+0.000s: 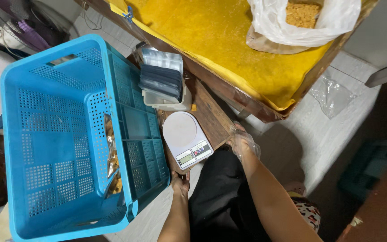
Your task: The person scoops food items from a tray into plastic bags, weighs the filled bags on a digital scale, and places them into a blue crate.
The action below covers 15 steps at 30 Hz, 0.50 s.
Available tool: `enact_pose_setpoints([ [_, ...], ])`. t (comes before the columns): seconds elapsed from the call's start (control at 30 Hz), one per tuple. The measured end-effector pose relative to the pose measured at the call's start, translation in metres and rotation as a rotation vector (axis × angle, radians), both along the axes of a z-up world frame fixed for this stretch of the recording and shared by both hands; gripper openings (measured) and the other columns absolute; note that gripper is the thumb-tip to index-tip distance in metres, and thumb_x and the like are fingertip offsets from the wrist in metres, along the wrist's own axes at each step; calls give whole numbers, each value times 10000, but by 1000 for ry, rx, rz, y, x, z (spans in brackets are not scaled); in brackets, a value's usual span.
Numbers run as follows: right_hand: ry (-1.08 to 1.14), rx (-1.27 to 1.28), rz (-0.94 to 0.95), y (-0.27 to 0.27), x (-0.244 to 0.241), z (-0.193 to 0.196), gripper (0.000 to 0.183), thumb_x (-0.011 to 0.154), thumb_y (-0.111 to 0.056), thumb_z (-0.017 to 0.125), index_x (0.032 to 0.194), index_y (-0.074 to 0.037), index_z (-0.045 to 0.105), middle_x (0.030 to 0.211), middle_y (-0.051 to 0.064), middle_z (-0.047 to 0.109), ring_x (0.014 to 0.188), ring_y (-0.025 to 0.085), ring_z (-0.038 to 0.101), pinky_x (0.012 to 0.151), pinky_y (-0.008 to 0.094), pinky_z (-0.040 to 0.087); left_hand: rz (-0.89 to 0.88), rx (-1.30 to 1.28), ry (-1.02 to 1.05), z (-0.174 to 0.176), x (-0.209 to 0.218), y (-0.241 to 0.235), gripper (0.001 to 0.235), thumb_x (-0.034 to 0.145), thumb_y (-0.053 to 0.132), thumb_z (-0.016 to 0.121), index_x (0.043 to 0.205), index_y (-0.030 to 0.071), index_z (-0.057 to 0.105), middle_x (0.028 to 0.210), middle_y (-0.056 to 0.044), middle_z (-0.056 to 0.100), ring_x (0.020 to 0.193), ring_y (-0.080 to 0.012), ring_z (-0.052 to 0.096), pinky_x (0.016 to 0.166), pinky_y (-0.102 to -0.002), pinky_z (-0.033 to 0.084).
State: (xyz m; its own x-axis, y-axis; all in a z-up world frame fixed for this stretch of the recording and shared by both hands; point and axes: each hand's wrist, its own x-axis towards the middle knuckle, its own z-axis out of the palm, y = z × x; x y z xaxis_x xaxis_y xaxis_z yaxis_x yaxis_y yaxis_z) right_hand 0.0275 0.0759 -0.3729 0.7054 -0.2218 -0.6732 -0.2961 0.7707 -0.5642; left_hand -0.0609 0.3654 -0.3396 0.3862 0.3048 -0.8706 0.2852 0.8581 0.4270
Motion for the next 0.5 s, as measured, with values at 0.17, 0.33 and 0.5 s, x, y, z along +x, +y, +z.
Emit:
enact_pose_setpoints([
  [0.17,-19,73,-36,-7,-18,3,360,979,-131,498,1327,-176,580,1180,98,669,781,226,683,529,350,564,-29,27,5,4,-10,-1,438,1092,395,393,1458,182,502,1411,-81,574,1242,-271,586,998,-476,555],
  [0.33,123,72,-71,-4,-24,7,343,1016,-243,485,1329,-176,607,1148,79,702,759,210,693,478,302,511,-30,7,11,13,-13,-4,433,1086,406,383,1436,192,520,1408,-64,567,1225,-254,572,1020,-477,517],
  [0.5,27,127,-12,-3,-18,8,308,1029,-326,513,1287,-178,594,1063,60,662,655,207,621,411,314,455,13,-11,89,32,-1,-10,442,1094,415,391,1453,183,506,1424,-68,517,1260,-253,529,1066,-508,495],
])
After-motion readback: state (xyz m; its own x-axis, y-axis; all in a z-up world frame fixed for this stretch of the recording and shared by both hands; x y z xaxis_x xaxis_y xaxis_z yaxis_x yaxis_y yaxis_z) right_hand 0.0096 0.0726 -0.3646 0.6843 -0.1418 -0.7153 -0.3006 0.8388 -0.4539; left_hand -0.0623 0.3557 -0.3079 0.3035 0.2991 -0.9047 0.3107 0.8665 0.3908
